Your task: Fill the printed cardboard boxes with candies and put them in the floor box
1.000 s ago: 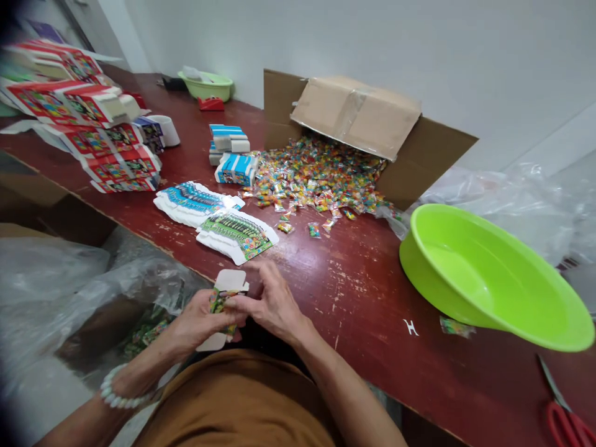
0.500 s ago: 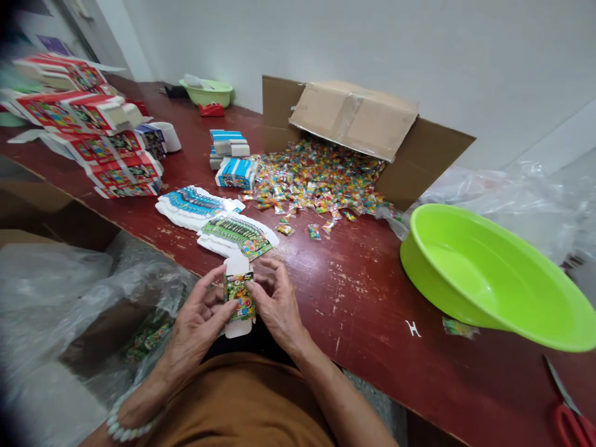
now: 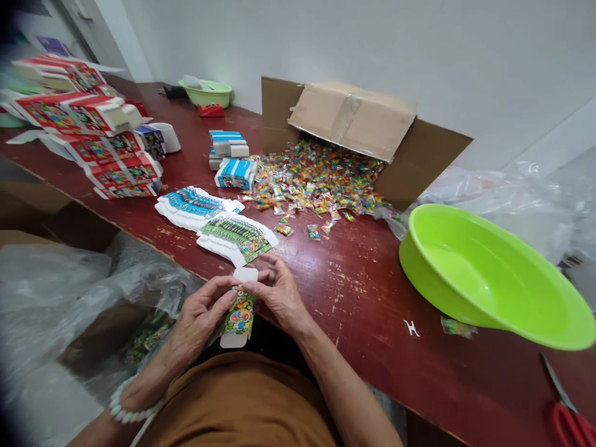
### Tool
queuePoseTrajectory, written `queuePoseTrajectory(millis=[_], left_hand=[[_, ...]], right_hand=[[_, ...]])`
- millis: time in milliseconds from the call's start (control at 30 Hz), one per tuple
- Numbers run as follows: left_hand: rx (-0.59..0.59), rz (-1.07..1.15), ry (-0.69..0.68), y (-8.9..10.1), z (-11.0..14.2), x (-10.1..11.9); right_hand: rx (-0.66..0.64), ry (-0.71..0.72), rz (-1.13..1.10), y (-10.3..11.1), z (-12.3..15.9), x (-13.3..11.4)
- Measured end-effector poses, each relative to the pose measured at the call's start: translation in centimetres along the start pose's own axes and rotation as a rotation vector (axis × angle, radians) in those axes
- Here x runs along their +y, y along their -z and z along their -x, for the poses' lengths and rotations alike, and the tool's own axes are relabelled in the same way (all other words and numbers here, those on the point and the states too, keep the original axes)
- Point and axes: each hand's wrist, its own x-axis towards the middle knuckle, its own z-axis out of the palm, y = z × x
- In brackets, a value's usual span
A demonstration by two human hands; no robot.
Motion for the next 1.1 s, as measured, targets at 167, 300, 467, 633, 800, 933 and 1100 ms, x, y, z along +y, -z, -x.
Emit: queuePoseTrajectory(millis=[167, 300, 467, 633, 800, 933, 1100], left_hand=[[0.02, 0.122, 0.01, -0.1, 0.1, 0.0], [-0.091, 0.349, 0.237, -0.6, 0.6, -0.1], [-0.201, 0.529, 0.543, -1.2, 0.8, 0.0], [-0.145, 0.462, 0.477, -1.7, 0.5, -0.5], [-0.176, 0.315, 0.302, -1.4, -0.2, -1.5], [-0.19, 0.192, 0.255, -0.5, -0.4, -1.7], [-0.219, 0.151, 0.225, 0.1, -0.5, -1.8]], right_hand=[[-0.04, 0.008, 0.025, -0.1, 0.3, 0.1], [-0.023, 0.081, 0.06, -0.1, 0.4, 0.6], [-0.142, 0.099, 0.203, 0.3, 0.6, 1.4], [-0.151, 0.003, 0.183, 0.1, 0.5, 0.7], [-0.118, -0.086, 0.134, -0.7, 0.4, -0.8], [-0.074, -0.056, 0.174, -0.8, 0.6, -1.0], [-0.087, -0.025, 0.209, -0.8, 0.6, -0.9]])
